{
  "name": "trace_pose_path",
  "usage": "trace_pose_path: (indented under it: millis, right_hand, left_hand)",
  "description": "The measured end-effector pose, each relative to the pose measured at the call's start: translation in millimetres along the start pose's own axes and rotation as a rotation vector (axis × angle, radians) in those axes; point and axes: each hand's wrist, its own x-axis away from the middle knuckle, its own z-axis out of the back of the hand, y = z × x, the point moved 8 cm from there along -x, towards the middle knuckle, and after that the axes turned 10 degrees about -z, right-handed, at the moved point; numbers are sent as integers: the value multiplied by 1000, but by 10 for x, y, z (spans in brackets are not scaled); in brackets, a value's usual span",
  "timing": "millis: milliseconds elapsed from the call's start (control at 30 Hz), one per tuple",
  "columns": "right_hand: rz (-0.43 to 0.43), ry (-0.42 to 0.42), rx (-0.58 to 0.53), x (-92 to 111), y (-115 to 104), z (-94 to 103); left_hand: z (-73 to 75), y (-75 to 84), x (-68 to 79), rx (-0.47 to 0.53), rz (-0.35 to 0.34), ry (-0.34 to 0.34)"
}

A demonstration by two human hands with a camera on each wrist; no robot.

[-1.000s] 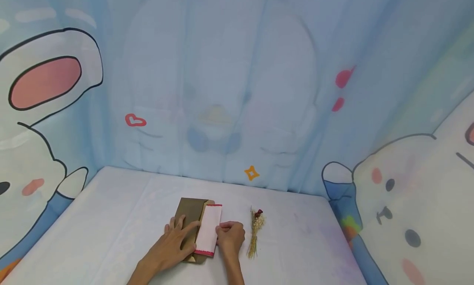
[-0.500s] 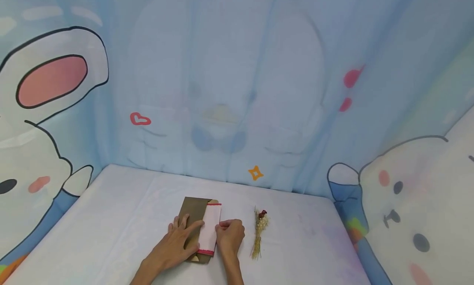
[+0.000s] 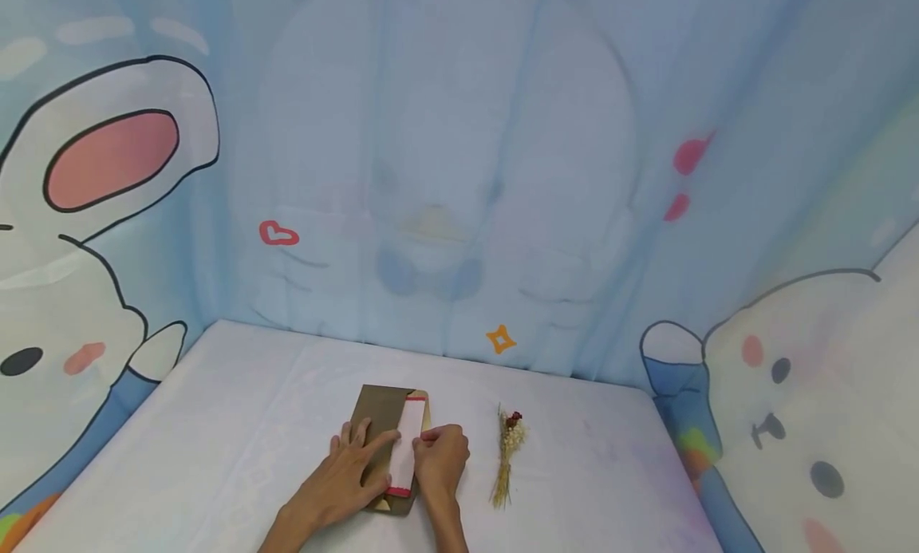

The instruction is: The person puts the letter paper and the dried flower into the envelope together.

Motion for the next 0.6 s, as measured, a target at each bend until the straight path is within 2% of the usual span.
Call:
trace_pose_path:
  millis: [600]
  right_hand:
    - [75,-29,-54,66,-89,-152]
  left_hand:
    - [-13,-14,-8,6,10,-20]
